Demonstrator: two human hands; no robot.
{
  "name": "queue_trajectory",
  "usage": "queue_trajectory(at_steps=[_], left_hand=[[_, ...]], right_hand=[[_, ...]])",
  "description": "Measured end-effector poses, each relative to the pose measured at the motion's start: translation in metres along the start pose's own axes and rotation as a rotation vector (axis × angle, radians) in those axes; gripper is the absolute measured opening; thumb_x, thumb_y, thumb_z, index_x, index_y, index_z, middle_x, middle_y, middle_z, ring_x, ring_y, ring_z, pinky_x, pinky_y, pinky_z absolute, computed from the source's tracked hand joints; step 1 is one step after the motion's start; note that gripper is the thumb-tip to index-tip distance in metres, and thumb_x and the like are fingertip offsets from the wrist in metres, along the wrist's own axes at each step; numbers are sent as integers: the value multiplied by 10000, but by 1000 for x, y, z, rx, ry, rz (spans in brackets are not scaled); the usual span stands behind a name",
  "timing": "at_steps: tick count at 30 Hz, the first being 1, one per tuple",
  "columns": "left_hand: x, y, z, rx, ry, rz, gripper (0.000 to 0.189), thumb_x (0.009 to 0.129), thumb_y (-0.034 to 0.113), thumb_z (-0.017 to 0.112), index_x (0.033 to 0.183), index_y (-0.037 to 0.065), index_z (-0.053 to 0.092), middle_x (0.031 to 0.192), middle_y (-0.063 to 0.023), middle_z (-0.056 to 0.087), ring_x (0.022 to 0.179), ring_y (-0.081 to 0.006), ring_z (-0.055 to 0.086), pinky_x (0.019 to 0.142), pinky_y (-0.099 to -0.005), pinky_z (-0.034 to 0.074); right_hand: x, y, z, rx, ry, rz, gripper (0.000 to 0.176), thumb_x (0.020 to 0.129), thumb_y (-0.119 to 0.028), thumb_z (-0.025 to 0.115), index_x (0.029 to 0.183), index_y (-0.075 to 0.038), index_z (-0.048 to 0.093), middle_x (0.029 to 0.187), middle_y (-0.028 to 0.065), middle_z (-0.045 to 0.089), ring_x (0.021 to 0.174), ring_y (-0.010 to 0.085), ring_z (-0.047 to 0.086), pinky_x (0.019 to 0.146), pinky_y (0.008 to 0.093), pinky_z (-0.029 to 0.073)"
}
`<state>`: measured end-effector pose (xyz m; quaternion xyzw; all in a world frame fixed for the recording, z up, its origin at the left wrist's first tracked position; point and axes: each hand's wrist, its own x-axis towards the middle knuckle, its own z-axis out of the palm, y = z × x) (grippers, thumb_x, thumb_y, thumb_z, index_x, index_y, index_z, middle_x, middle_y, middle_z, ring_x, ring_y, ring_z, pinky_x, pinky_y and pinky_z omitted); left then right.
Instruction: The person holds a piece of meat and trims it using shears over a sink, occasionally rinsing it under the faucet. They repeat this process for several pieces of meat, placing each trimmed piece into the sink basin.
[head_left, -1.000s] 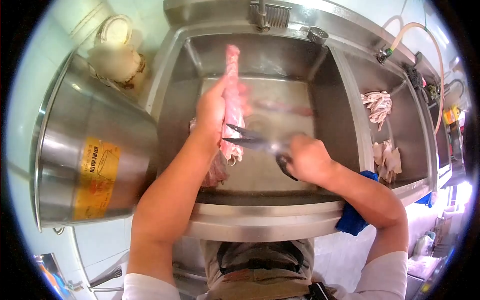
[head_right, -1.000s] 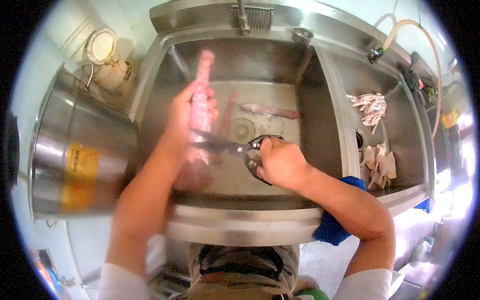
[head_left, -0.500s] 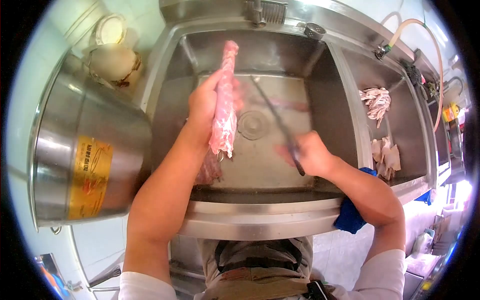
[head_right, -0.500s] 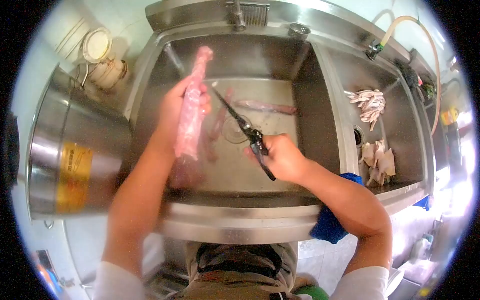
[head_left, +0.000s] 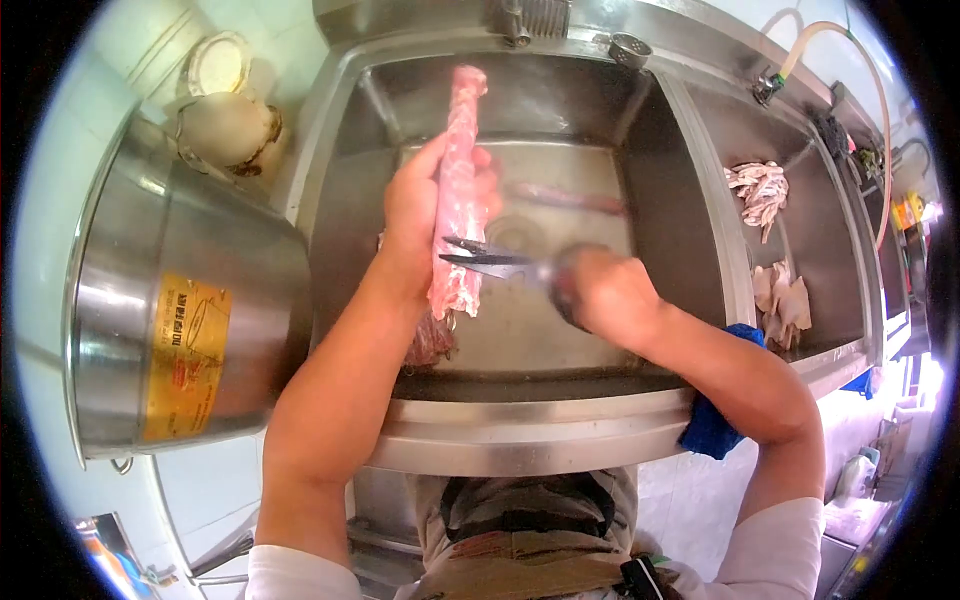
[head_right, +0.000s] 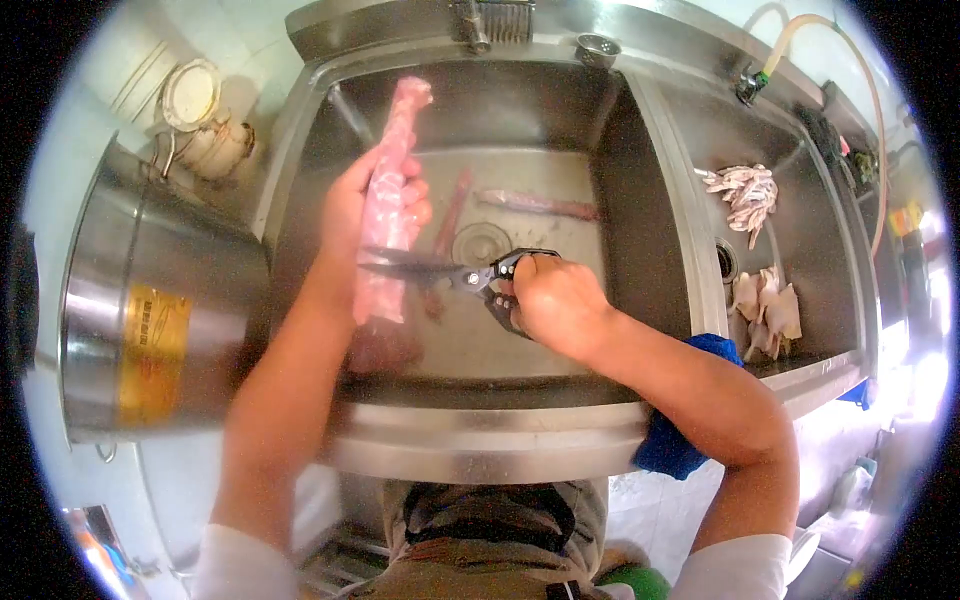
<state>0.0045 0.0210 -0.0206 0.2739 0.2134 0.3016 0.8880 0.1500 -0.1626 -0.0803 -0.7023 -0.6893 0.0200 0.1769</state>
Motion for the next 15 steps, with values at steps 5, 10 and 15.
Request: queue_trajectory(at_steps=[5, 10, 15], left_hand=[[0, 5, -4, 26, 46, 35, 209, 938, 174, 535, 1063, 6, 530, 740, -66, 530, 557, -159, 501, 456, -294, 411], [-3, 5, -6, 39, 45, 80, 194, 939, 192, 539, 1032, 22, 537, 709, -53, 513, 533, -150, 497, 438, -276, 411], [-3, 6, -4, 93, 69, 32, 196, 940, 197, 536, 1036, 27, 530, 726, -49, 514, 550, -151, 499, 443, -282, 413]], right_hand=[[0, 3, 3, 75, 21, -3, 201, 729, -155, 686, 762, 5, 570, 733, 202, 633, 639, 370, 634, 602, 447, 525], [-2, 4, 5, 94, 2, 33, 102, 742, -91, 658, 816, -61, 595, 776, 163, 610, 650, 398, 600, 593, 466, 508], [2, -2, -2, 38, 32, 7, 223, 755, -179, 659, 815, 13, 562, 789, 209, 644, 695, 387, 642, 658, 462, 527]])
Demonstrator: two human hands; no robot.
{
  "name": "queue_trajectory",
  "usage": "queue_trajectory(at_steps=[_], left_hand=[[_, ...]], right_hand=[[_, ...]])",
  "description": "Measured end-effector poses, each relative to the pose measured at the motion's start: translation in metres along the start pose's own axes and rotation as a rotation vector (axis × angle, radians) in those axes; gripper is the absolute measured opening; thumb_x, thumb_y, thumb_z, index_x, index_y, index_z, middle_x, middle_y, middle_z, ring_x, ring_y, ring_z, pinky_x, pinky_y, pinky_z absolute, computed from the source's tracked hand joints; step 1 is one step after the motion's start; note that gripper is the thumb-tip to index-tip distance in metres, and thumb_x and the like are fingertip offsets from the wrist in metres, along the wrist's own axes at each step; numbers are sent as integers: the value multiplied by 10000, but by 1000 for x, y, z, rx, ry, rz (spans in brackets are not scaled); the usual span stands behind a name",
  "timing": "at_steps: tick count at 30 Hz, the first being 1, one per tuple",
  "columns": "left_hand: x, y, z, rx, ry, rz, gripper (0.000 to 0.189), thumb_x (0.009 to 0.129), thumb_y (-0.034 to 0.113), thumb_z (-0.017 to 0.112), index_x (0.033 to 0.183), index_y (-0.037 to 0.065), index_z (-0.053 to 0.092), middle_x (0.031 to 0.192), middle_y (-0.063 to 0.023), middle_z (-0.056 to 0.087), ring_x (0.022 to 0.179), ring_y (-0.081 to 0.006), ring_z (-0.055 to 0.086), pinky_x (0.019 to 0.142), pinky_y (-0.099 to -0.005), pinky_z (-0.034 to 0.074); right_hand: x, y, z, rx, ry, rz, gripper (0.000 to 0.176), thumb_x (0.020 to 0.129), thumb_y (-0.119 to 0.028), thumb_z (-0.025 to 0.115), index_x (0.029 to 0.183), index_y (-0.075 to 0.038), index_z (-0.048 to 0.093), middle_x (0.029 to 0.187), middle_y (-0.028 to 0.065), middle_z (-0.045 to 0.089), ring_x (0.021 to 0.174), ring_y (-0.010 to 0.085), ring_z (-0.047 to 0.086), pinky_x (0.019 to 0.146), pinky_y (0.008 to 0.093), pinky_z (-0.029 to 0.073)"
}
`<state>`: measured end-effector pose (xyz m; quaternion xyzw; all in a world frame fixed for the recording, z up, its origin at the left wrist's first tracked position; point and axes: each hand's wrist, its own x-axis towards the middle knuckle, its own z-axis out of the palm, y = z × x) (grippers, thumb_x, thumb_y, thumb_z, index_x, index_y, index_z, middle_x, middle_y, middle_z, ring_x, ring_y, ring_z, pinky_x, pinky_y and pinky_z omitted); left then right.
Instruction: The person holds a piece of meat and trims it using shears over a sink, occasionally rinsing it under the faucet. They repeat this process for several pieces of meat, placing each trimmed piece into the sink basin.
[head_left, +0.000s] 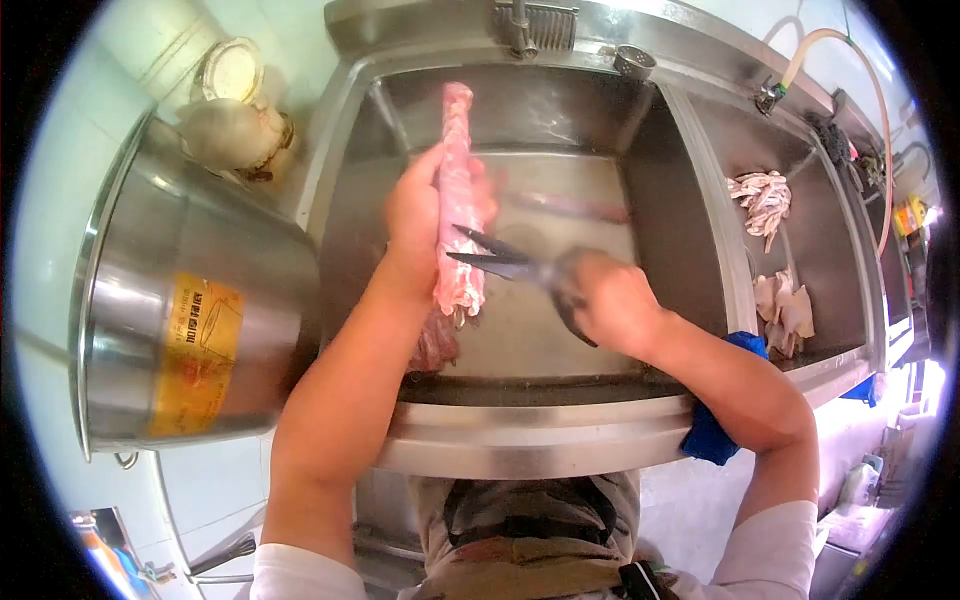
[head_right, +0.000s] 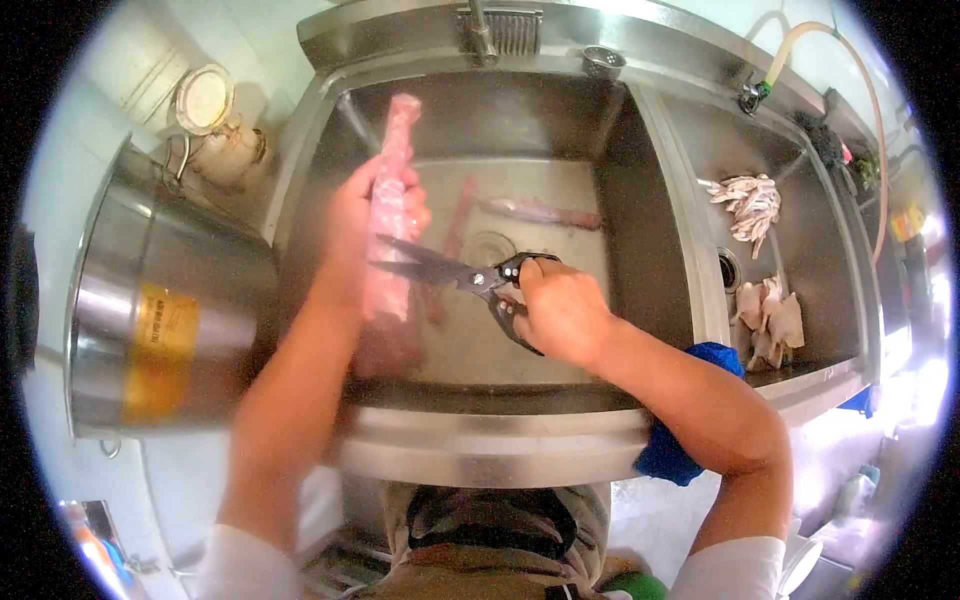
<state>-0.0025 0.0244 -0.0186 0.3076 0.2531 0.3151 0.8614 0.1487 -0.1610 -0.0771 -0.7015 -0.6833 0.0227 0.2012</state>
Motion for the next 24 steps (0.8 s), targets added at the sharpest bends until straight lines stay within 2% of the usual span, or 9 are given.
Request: queue_trajectory(at_steps=[3, 7, 10, 13, 17, 18, 21, 22, 24], left_hand=[[4, -6, 1, -30, 7, 9, 212, 939, 233, 513, 911, 25, 537, 707, -68, 524, 497, -173, 487, 449, -309, 425], [9, -9, -2, -45, 43, 49, 229, 941, 241, 510, 929, 15, 544, 733, -86, 541, 506, -183, 508, 462, -317, 448], [13, -5, -10, 27, 60, 81, 254, 943, 250, 507, 946, 0, 549, 748, -98, 560, 521, -189, 531, 477, -319, 463], [14, -4, -12, 96, 100, 124, 271, 945, 252, 504, 963, -14, 553, 765, -105, 576, 533, -194, 548, 495, -326, 475], [15, 3, -17, 125, 148, 169, 279, 948, 257, 498, 956, -15, 561, 719, -96, 572, 528, -194, 548, 505, -329, 480], [15, 4, -15, 129, 179, 188, 279, 949, 258, 496, 950, -12, 563, 702, -92, 567, 526, -193, 547, 506, -329, 481], [13, 5, -15, 124, 154, 219, 272, 953, 255, 490, 949, -7, 564, 704, -85, 562, 535, -191, 547, 510, -325, 482], [12, 5, -14, 143, 146, 201, 269, 953, 253, 490, 953, -5, 563, 722, -85, 564, 539, -189, 546, 510, -326, 481], [10, 2, -11, 180, 126, 161, 261, 954, 250, 492, 961, -2, 561, 758, -85, 569, 549, -184, 545, 510, -328, 481]], right_hand=[[-1, -2, 3, 4, -28, 12, 239, 769, -199, 653, 811, 16, 560, 778, 215, 642, 699, 391, 644, 660, 465, 528], [-4, -1, 3, 29, -67, 68, 119, 749, -130, 661, 824, -48, 619, 724, 192, 607, 653, 404, 602, 606, 488, 499], [-5, -2, 3, 67, -197, 90, 185, 790, -162, 618, 757, 17, 583, 693, 243, 626, 688, 408, 641, 639, 474, 524], [-4, -3, 2, 326, -218, -65, 204, 806, -148, 628, 700, 20, 581, 663, 238, 620, 655, 396, 637, 627, 432, 535], [-3, -30, -24, 976, -692, 349, 386, 887, -285, 653, 649, 11, 585, 569, 150, 594, 507, 303, 598, 517, 378, 497], [1, -31, -29, 911, -758, 390, 308, 872, -258, 659, 713, 3, 615, 657, 153, 644, 595, 305, 638, 582, 383, 516], [-2, -14, -3, 569, -360, 13, 215, 811, -169, 637, 779, 36, 582, 759, 244, 638, 744, 412, 630, 698, 450, 518], [-1, -10, 3, 385, -400, 59, 204, 779, -153, 633, 835, 35, 580, 817, 251, 641, 821, 422, 630, 747, 491, 503], [-3, -15, -7, 297, -342, 136, 203, 768, -148, 636, 830, 37, 580, 810, 248, 638, 822, 411, 633, 745, 487, 506]])
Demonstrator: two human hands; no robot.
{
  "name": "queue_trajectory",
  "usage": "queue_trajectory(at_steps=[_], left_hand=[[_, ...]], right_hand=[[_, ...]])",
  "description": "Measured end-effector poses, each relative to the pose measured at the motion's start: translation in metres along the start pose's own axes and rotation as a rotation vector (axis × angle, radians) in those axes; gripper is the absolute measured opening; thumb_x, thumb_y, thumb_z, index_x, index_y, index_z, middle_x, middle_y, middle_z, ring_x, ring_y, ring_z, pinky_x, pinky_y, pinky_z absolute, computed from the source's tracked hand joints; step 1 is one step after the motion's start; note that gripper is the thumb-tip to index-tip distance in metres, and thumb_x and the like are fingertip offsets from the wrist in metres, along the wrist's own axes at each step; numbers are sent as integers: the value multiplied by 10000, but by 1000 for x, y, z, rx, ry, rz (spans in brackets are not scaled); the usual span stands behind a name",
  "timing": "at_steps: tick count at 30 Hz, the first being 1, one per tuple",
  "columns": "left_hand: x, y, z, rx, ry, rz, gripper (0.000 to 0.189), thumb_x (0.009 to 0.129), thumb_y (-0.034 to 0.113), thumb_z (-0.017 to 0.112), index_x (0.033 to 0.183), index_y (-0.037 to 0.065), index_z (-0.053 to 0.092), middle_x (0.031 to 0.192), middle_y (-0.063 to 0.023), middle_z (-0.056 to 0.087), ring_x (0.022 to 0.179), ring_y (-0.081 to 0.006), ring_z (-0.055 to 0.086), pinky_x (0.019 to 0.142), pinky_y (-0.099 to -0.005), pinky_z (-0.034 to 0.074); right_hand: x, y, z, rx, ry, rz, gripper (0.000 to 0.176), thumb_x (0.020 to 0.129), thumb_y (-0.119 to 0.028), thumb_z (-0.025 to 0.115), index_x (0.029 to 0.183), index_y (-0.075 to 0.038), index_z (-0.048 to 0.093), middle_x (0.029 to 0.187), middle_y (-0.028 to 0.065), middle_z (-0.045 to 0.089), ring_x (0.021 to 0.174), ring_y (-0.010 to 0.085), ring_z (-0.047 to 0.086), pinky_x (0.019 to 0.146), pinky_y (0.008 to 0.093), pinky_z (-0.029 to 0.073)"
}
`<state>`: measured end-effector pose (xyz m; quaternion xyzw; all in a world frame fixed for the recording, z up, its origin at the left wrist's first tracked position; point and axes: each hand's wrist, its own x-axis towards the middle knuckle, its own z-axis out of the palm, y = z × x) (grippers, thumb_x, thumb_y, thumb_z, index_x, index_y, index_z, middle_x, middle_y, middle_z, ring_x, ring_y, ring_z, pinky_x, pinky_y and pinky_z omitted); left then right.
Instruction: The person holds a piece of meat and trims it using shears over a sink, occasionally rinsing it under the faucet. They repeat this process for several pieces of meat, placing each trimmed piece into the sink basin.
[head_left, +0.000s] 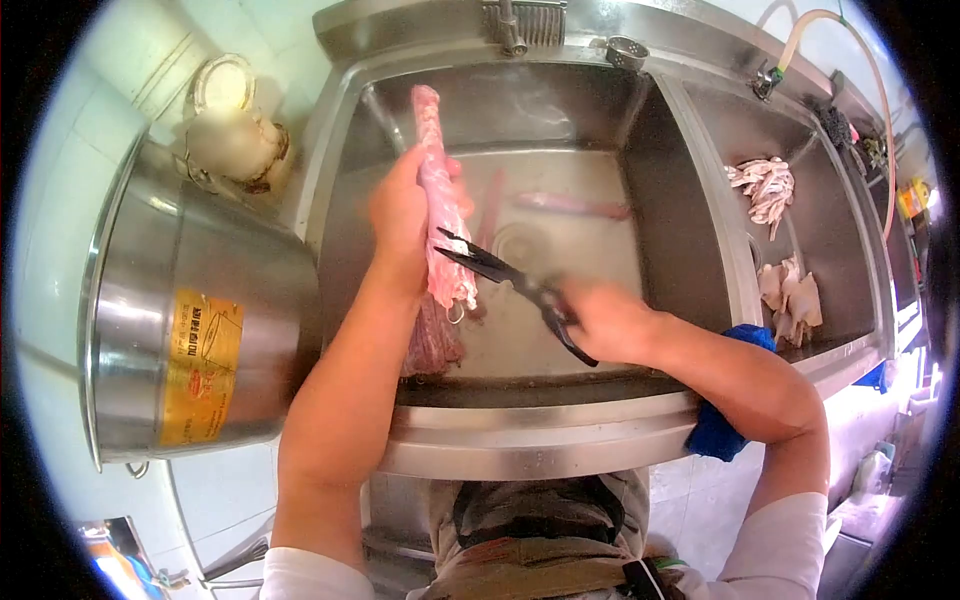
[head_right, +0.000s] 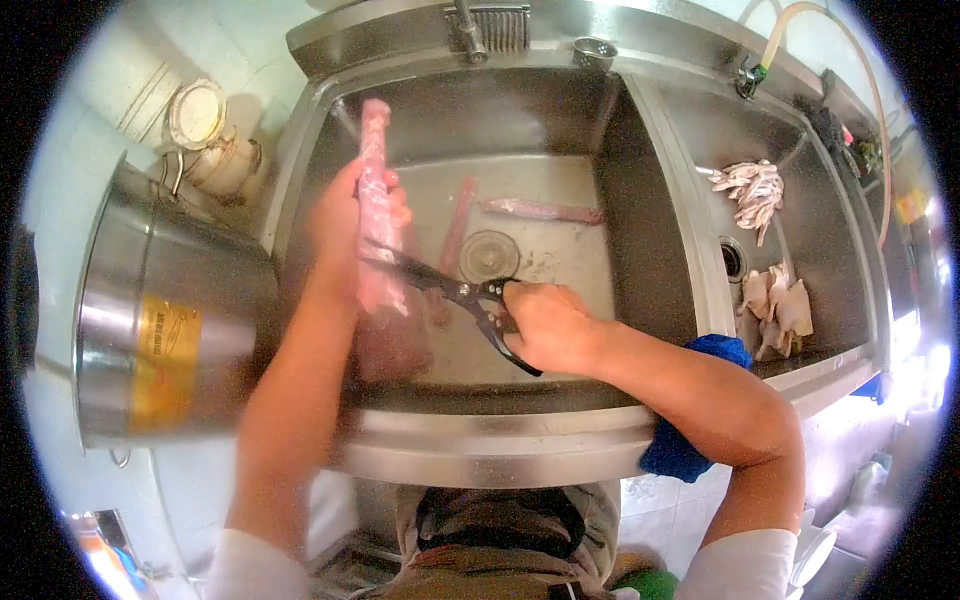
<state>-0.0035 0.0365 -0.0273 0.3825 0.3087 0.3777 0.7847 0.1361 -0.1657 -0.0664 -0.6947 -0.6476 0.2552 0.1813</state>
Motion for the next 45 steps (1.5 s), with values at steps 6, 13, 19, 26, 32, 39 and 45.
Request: queue_trajectory(at_steps=[6, 13, 19, 26, 32, 39, 45], left_hand=[[-4, -2, 7, -72, 58, -11, 259, 954, 261, 503, 980, 9, 554, 800, -84, 570, 557, -172, 532, 497, -331, 464], [-3, 4, 7, -128, 13, 19, 212, 969, 225, 457, 966, 22, 519, 750, -80, 538, 556, -183, 502, 484, -309, 436], [2, 21, -4, -29, -107, 130, 241, 967, 245, 482, 952, 16, 555, 768, -83, 564, 557, -169, 513, 478, -287, 428], [-15, 30, 10, 668, -45, 466, 291, 951, 305, 552, 997, 33, 644, 736, -46, 628, 564, -103, 530, 495, -252, 420], [-8, 3, 14, 782, -150, 442, 263, 980, 277, 535, 988, 37, 644, 764, -42, 639, 572, -87, 538, 499, -234, 445], [-12, -10, 25, 807, -170, 417, 298, 947, 325, 570, 989, 47, 672, 749, -17, 631, 565, -76, 517, 508, -232, 402], [-15, -12, 31, 986, -175, 404, 293, 994, 274, 497, 968, 6, 615, 773, -75, 632, 571, -115, 537, 510, -257, 452]], right_hand=[[1, 8, 3, -163, 169, -49, 168, 777, -146, 652, 750, 8, 591, 668, 210, 626, 642, 402, 628, 650, 472, 528], [2, -6, -25, 591, -36, 133, 263, 831, -217, 653, 793, 26, 562, 677, 209, 602, 602, 348, 588, 605, 425, 484], [-4, 19, -28, 189, -22, 51, 270, 803, -223, 655, 886, 16, 559, 840, 253, 609, 852, 428, 594, 744, 464, 465], [-14, 11, -48, -244, -236, 26, 202, 710, -118, 626, 829, 31, 563, 860, 247, 617, 892, 435, 587, 765, 503, 467], [-22, 5, -39, -274, -179, -91, 249, 759, -177, 630, 742, 72, 627, 785, 259, 639, 815, 430, 634, 737, 479, 519], [-26, -2, -45, -284, -136, -75, 204, 739, -140, 616, 714, 62, 633, 758, 249, 639, 796, 420, 638, 728, 482, 510], [-27, -6, -49, -316, -94, -116, 184, 742, -122, 613, 767, 49, 674, 811, 235, 666, 811, 402, 656, 723, 473, 526]])
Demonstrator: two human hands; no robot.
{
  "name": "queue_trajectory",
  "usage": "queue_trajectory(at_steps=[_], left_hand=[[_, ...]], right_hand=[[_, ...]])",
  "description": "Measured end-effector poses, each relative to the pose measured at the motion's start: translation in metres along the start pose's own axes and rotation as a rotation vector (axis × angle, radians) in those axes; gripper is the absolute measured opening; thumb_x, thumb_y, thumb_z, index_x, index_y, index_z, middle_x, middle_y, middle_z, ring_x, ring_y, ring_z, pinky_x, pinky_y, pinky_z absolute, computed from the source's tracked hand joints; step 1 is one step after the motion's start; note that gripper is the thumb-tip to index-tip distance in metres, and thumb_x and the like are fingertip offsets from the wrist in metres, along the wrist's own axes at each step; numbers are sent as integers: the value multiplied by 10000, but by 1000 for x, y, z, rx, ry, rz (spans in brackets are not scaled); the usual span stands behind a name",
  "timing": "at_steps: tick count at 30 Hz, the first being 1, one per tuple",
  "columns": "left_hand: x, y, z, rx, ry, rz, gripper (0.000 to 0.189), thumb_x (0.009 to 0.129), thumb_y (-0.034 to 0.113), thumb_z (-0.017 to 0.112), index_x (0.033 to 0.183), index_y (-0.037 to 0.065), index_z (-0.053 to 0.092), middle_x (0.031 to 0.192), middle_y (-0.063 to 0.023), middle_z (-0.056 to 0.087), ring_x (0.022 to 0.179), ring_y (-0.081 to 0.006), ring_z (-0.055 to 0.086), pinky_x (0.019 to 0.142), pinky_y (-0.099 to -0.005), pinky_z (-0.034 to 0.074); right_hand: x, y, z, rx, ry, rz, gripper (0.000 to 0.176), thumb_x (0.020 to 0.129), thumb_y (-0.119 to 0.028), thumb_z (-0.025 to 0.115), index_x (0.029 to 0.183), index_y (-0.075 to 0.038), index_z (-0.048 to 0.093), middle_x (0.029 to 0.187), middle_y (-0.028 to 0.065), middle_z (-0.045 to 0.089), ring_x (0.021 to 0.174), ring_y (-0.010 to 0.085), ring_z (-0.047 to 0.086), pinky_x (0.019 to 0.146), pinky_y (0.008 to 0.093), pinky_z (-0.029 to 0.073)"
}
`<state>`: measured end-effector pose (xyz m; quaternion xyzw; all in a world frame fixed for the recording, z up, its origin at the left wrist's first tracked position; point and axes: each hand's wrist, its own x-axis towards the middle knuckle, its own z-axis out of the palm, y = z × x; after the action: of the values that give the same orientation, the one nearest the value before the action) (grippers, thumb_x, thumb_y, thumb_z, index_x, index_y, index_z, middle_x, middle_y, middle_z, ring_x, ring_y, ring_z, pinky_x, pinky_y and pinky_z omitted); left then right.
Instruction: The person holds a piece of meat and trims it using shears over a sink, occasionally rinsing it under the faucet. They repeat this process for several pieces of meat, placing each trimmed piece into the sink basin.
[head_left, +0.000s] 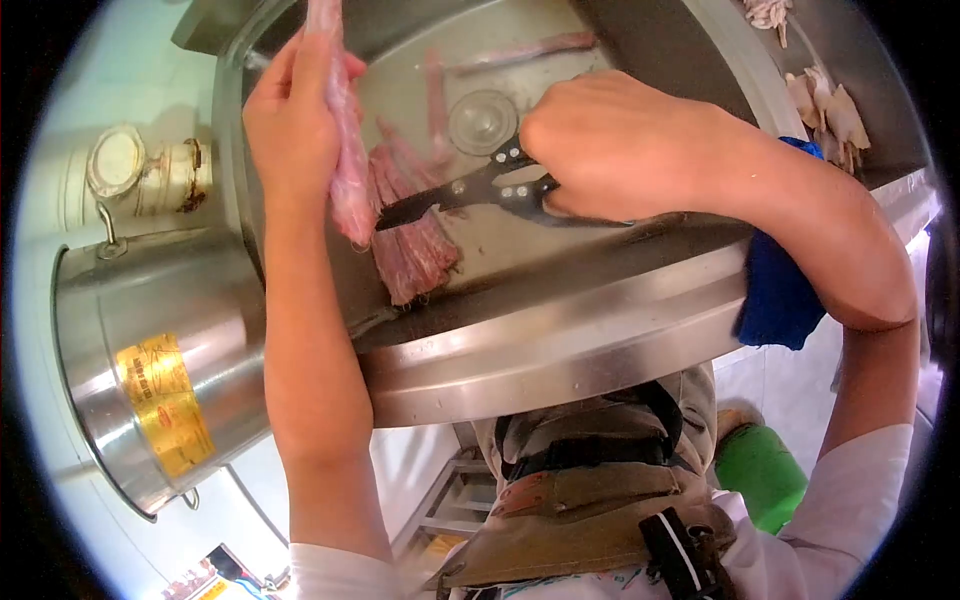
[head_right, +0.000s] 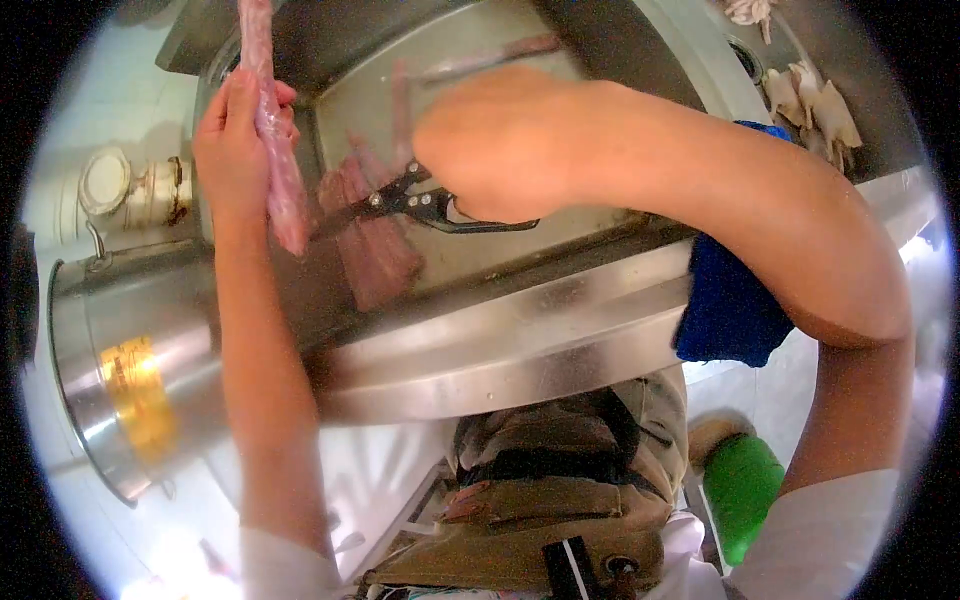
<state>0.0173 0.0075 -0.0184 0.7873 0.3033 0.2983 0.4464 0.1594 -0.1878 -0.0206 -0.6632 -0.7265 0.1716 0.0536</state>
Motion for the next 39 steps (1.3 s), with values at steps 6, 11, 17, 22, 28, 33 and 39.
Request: queue_trajectory(at_steps=[6, 11, 17, 22, 28, 33, 39], left_hand=[[0, -2, 5, -119, 80, -36, 342, 956, 321, 534, 865, 22, 673, 675, -29, 600, 531, -84, 501, 491, -240, 390], [17, -25, -23, -538, 37, -319, 422, 952, 352, 439, 767, 26, 634, 613, -48, 559, 525, -157, 528, 478, -294, 412], [10, -14, -32, -833, 139, -370, 294, 942, 285, 461, 900, 43, 622, 718, -62, 596, 576, -177, 553, 531, -309, 463], [10, -20, -41, -1101, 42, -412, 234, 928, 280, 532, 951, 53, 584, 757, -66, 589, 595, -177, 556, 516, -306, 469], [4, -13, -35, -1120, 24, -412, 270, 887, 325, 616, 937, 64, 569, 731, -50, 564, 565, -162, 533, 471, -310, 445], [1, -6, -30, -1087, 48, -435, 267, 869, 342, 640, 945, 94, 577, 716, -37, 549, 546, -153, 516, 466, -310, 442], [0, -4, -31, -1061, 108, -399, 314, 895, 326, 627, 910, 23, 546, 725, -70, 520, 559, -171, 479, 451, -314, 404]], right_hand=[[-3, 7, 10, 1, 63, 11, 193, 709, -129, 674, 687, 55, 621, 721, 245, 625, 749, 419, 629, 718, 476, 514], [6, 31, 11, -33, 3, 174, 196, 720, -121, 673, 822, 32, 602, 821, 245, 633, 836, 423, 623, 753, 485, 507], [16, 26, 10, 171, 312, 238, 260, 740, -154, 665, 903, 6, 541, 844, 248, 618, 825, 443, 607, 737, 494, 488], [20, 8, 14, 155, 400, 31, 260, 713, -104, 660, 906, 7, 526, 845, 218, 598, 758, 416, 605, 673, 479, 492], [25, 5, 24, -3, 463, -12, 248, 718, -121, 690, 844, 16, 526, 788, 195, 599, 700, 373, 616, 615, 449, 511], [25, 6, 28, -138, 553, -39, 224, 704, -139, 712, 742, -12, 532, 681, 157, 591, 616, 359, 611, 533, 432, 510], [19, 17, 29, 18, 377, -55, 87, 689, -43, 662, 716, -30, 581, 688, 189, 601, 659, 391, 607, 589, 464, 497]])
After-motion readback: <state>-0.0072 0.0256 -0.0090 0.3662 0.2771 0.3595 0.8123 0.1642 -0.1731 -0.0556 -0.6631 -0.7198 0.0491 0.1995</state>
